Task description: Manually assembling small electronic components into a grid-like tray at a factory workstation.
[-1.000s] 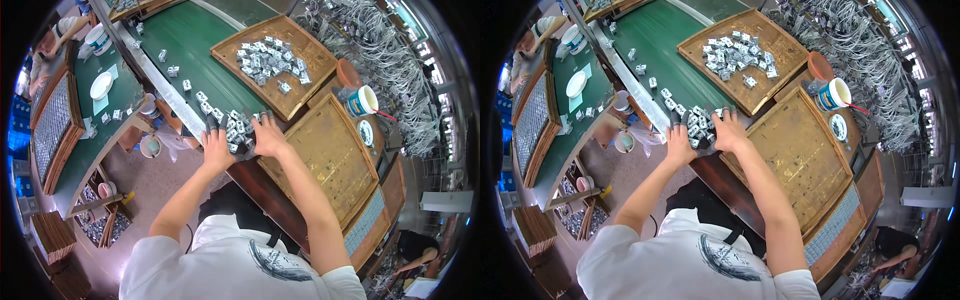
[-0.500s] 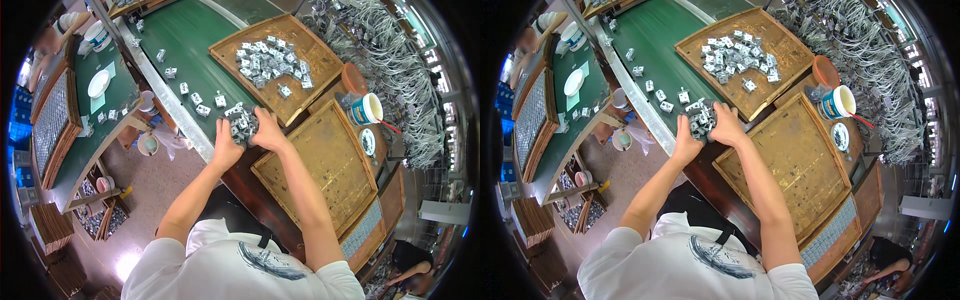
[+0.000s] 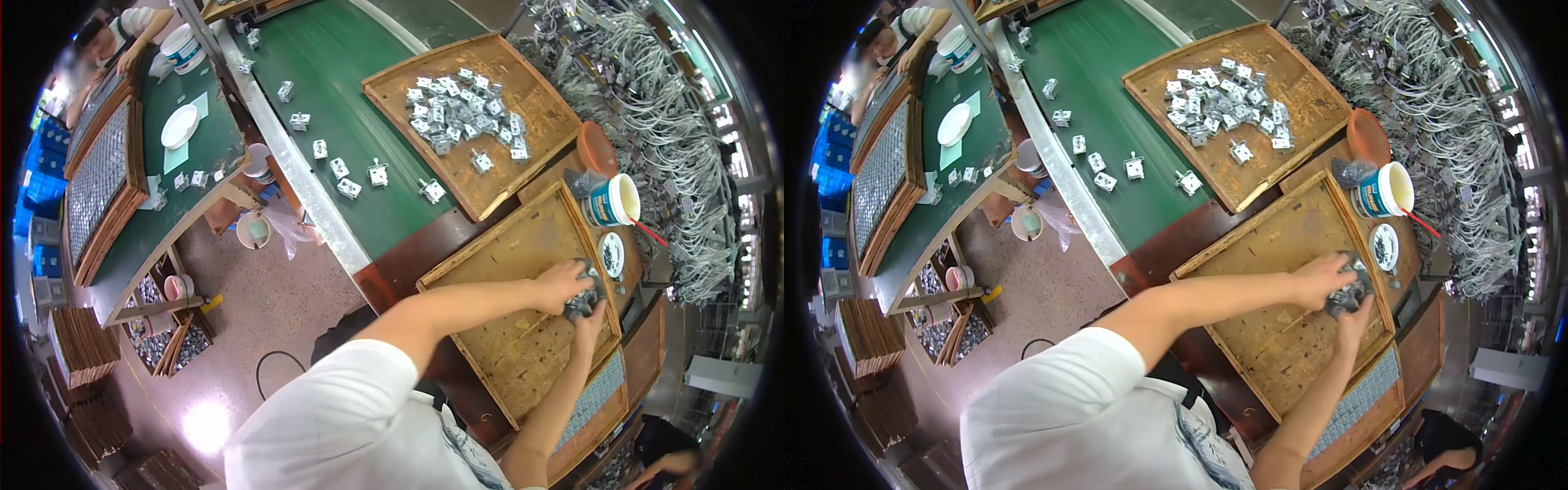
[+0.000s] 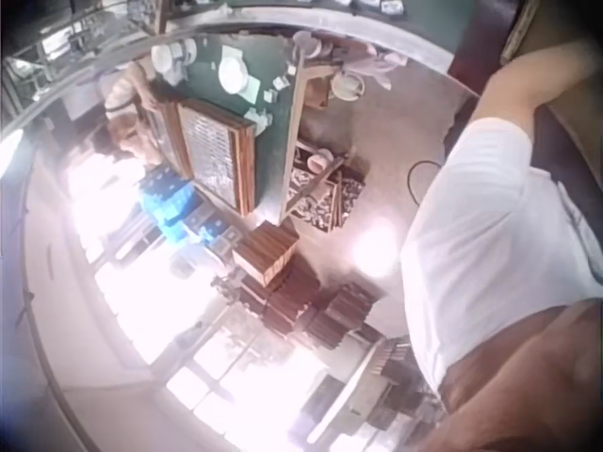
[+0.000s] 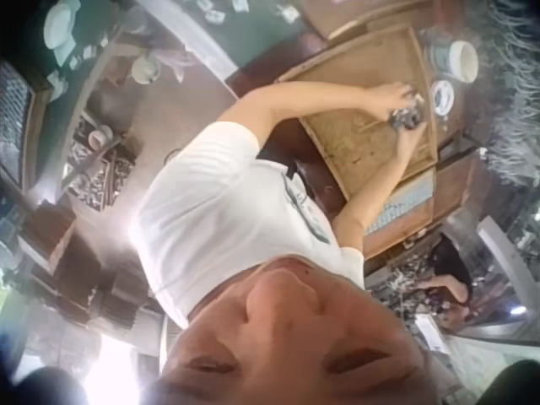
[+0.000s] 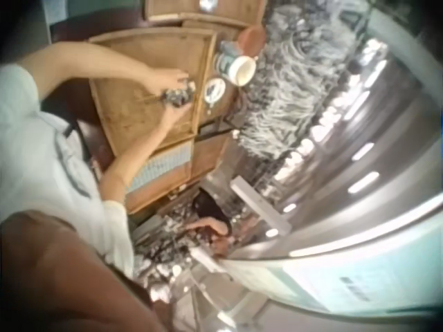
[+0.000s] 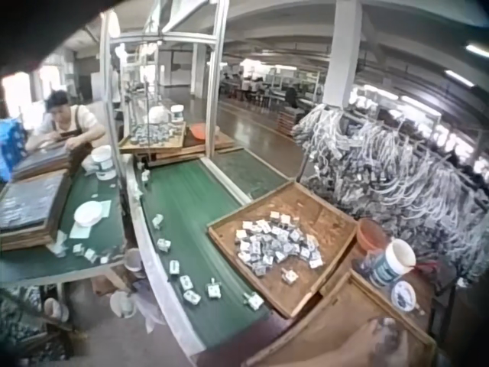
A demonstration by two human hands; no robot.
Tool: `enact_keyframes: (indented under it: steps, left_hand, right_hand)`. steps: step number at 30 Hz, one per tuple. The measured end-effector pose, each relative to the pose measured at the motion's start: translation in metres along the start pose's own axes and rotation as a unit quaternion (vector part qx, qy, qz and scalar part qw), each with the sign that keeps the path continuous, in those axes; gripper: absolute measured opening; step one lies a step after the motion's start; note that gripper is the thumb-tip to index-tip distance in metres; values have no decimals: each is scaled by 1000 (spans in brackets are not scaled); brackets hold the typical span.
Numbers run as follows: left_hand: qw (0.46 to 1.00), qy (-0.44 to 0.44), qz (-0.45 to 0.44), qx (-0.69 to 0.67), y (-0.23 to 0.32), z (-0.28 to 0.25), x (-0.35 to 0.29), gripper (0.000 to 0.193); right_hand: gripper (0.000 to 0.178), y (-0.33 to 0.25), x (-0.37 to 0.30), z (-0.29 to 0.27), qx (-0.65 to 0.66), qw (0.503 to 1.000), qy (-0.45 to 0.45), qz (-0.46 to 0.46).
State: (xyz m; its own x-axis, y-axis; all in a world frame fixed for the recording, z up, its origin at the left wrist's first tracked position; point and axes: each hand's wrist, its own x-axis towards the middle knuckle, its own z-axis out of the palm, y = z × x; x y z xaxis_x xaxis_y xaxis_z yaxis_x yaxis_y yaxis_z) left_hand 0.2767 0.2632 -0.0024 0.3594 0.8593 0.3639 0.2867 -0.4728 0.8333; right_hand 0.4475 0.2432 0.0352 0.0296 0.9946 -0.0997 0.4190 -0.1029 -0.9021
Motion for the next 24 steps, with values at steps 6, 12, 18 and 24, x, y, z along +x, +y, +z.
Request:
enact_keyframes:
  steps: [6,12,18,24]
  left_hand:
    - [986,32,-20,163,10,-40,-33,67]
    - [861,200,-215,415,-35,-258,-145,57]
    - [693,295,-391,529,-129,-442,-249,83]
    - [767,297,-476,310,-187,-463,-269,60]
  right_hand:
    - [66,6,-7,-22,-507,849,144,34]
    - [44,-84,-37,115,-257,923,-73,-277]
    - [61,-111,-38,266,-350,840,-260,-322]
    - [58,-87,-21,298,-399,849,-205,-280]
